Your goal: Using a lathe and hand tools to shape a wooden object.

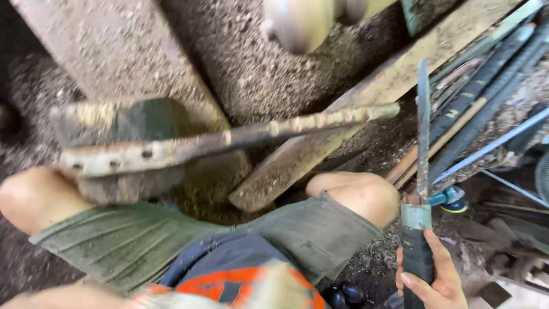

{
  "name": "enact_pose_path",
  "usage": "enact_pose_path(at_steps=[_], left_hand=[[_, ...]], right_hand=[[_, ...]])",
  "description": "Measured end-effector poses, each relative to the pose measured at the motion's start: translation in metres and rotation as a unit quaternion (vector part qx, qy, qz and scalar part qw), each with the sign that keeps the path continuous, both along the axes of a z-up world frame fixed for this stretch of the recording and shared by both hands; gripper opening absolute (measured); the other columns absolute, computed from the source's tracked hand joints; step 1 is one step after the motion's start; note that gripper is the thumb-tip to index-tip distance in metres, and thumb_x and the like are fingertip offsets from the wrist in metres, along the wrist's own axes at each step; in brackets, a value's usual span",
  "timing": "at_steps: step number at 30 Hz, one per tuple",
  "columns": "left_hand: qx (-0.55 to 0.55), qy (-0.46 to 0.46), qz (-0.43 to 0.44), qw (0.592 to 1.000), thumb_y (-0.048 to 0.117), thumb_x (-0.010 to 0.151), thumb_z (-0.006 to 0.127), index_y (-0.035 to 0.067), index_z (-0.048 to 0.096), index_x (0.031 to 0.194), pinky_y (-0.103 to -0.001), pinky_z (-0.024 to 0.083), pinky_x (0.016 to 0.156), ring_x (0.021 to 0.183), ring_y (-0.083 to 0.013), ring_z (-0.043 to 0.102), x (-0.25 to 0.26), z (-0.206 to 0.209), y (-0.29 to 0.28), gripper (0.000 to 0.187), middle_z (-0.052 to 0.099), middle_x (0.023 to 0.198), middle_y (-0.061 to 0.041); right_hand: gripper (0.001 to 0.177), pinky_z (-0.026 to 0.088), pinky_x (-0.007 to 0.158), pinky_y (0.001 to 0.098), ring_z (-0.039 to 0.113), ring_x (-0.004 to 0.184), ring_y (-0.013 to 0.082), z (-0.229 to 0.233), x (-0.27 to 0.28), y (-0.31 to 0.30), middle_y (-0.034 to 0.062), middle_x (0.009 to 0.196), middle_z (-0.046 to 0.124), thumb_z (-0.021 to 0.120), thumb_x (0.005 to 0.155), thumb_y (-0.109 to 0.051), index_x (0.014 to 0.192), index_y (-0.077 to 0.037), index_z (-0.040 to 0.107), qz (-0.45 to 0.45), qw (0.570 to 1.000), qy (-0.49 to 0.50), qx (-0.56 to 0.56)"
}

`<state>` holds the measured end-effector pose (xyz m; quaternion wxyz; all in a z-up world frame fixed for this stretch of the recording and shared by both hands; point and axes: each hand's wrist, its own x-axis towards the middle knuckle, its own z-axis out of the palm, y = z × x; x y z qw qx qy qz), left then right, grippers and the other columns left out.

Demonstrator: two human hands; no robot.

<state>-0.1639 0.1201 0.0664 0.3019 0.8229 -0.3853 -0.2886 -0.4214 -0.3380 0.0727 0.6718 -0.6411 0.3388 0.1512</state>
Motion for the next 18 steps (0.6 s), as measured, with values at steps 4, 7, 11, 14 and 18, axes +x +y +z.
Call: enact_pose_path(at_steps=[4, 7, 11, 14, 18], left_hand=[[0.064, 0.017, -0.02, 0.998, 0.028, 0.082, 0.058, 0.008, 0.043, 0.138, -0.046, 0.057, 0.066, 0.076, -0.0338, 0.068, 0.036, -0.033, 0.036, 0.062, 0.062, 0.092, -0.017], [0.122, 0.018, -0.029, 0.992, 0.029, 0.081, 0.056, 0.006, 0.039, 0.144, -0.045, 0.057, 0.065, 0.074, -0.0347, 0.068, 0.077, -0.053, 0.046, 0.069, 0.062, 0.091, -0.019], [0.283, 0.266, -0.08, 0.918, 0.009, 0.083, 0.056, 0.021, 0.026, 0.159, -0.047, 0.058, 0.082, 0.088, -0.0387, 0.072, 0.087, -0.082, 0.039, 0.083, 0.07, 0.1, -0.02], [0.277, 0.244, -0.099, 0.924, 0.011, 0.085, 0.056, 0.017, 0.035, 0.154, -0.049, 0.058, 0.081, 0.093, -0.0384, 0.071, 0.112, -0.069, 0.038, 0.073, 0.074, 0.104, -0.02], [0.326, 0.206, -0.187, 0.903, 0.011, 0.089, 0.053, 0.015, 0.044, 0.151, -0.045, 0.062, 0.074, 0.087, -0.0319, 0.075, 0.164, -0.063, 0.046, 0.063, 0.076, 0.098, -0.014]], right_hand=[[0.108, 0.059, 0.058, 0.0419, 0.069, 0.075, 0.0266, 0.013, 0.011, 0.003, 0.0258, 0.113, 0.065, 0.068, 0.078, 0.014, 0.17, -0.021, 0.024, 0.044, 0.998, 0.018, -0.039], [0.111, 0.06, 0.06, 0.0407, 0.071, 0.076, 0.0263, 0.013, 0.03, 0.001, 0.0263, 0.115, 0.065, 0.071, 0.084, 0.012, 0.177, -0.02, 0.02, 0.059, 0.996, -0.046, -0.04], [0.118, 0.062, 0.059, 0.0413, 0.071, 0.076, 0.0256, 0.033, 0.039, 0.007, 0.0243, 0.111, 0.067, 0.075, 0.084, 0.008, 0.176, -0.025, 0.009, 0.06, 0.994, -0.046, -0.078], [0.121, 0.064, 0.058, 0.0429, 0.073, 0.072, 0.0257, 0.083, 0.052, 0.037, 0.0227, 0.109, 0.066, 0.076, 0.086, 0.003, 0.176, -0.027, 0.001, 0.049, 0.999, -0.007, -0.014], [0.125, 0.063, 0.052, 0.0447, 0.072, 0.067, 0.0277, 0.134, -0.037, 0.108, 0.0238, 0.106, 0.069, 0.078, 0.081, 0.001, 0.178, -0.028, 0.005, -0.031, 0.995, 0.07, -0.06]])
